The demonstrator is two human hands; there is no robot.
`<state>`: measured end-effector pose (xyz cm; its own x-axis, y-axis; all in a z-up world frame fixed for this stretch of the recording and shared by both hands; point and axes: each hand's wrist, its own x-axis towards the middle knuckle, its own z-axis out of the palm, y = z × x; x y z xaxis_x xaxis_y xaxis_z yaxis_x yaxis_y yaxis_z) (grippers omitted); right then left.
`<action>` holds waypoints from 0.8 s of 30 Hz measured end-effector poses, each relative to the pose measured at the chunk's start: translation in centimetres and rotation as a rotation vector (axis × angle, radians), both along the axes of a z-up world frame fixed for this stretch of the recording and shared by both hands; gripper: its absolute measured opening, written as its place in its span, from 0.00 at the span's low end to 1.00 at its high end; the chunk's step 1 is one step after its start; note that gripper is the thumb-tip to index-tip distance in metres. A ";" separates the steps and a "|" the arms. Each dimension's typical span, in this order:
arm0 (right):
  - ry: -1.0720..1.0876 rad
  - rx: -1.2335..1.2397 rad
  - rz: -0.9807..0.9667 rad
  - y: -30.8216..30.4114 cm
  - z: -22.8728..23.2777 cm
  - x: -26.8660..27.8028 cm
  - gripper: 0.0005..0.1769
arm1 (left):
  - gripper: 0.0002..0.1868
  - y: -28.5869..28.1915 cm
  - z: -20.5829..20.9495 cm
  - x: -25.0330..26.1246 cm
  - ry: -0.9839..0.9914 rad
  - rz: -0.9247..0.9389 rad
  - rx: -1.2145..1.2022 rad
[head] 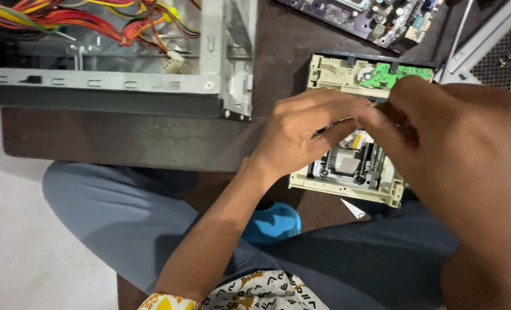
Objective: Disassembling a computer optical drive by removing screws and internal components.
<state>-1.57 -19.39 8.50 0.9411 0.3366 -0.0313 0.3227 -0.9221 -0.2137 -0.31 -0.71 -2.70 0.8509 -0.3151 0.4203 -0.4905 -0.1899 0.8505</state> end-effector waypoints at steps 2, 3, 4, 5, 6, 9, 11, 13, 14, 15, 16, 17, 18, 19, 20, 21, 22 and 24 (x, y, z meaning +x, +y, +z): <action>-0.082 -0.133 0.040 0.3 0.2 -0.4 0.17 | 0.19 -0.3 -0.3 0.1 -0.026 0.020 -0.057; -0.081 -0.133 0.037 0.4 0.4 -0.4 0.17 | 0.19 -0.4 -0.4 0.2 -0.025 0.018 -0.057; -0.087 -0.186 0.063 0.5 0.6 -0.5 0.17 | 0.17 -0.4 -0.4 0.3 -0.048 0.022 -0.045; -0.095 -0.241 0.092 0.7 0.9 -0.5 0.17 | 0.16 -0.4 -0.5 0.4 -0.072 0.028 -0.035; -0.097 -0.243 0.091 0.8 1.1 -0.4 0.17 | 0.16 -0.4 -0.6 0.5 -0.074 0.028 -0.037; -0.152 -0.288 0.272 1.1 1.7 0.1 0.08 | 0.15 -0.2 -1.5 0.4 -0.059 0.010 -0.035; -0.165 -0.397 0.487 1.1 2.0 0.5 0.11 | 0.19 -0.2 -2.8 0.3 -0.033 -0.028 -0.081; -0.149 -0.437 0.587 1.3 2.0 1.0 0.11 | 0.18 0.5 -1.3 0.0 -0.011 -0.058 -0.060; -0.131 -0.471 0.690 1.4 2.0 1.2 0.11 | 0.17 0.9 -0.6 -0.2 0.014 -0.085 -0.033; -0.134 -0.476 0.689 1.4 1.9 1.4 0.11 | 0.17 1.1 -0.2 -0.4 0.009 -0.086 -0.036; -0.114 -0.467 0.712 1.5 1.8 1.6 0.10 | 0.18 1.4 0.2 -0.5 0.046 -0.118 -0.031; -0.094 -0.461 0.733 1.6 1.8 1.8 0.09 | 0.20 1.6 0.6 -0.6 0.081 -0.153 -0.027; -0.098 -0.468 0.728 1.6 2.0 2.0 0.09 | 0.20 1.6 0.7 -0.1 0.073 -0.157 -0.032; -0.086 -0.513 0.777 1.6 2.1 2.1 0.10 | 0.15 1.6 0.8 0.2 0.030 -0.170 -0.026; -0.074 -0.558 0.825 1.5 2.2 2.3 0.11 | 0.10 1.6 0.8 0.6 -0.013 -0.182 -0.021; -0.075 -0.564 0.819 1.7 2.7 2.3 0.11 | 0.10 1.4 0.6 0.9 -0.018 -0.187 -0.025; 0.001 -0.528 0.739 1.9 3.2 2.3 0.14 | 0.11 1.3 0.3 1.2 -0.061 -0.154 0.017; 0.075 -0.499 0.655 2.1 3.6 2.6 0.19 | 0.12 0.6 0.0 1.8 -0.108 -0.122 0.049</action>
<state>1.05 -17.27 12.08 0.5489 0.7459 -0.3773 0.8287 -0.5446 0.1290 1.48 -0.06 -2.74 0.7554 -0.4360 0.4891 -0.6009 -0.1633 0.7825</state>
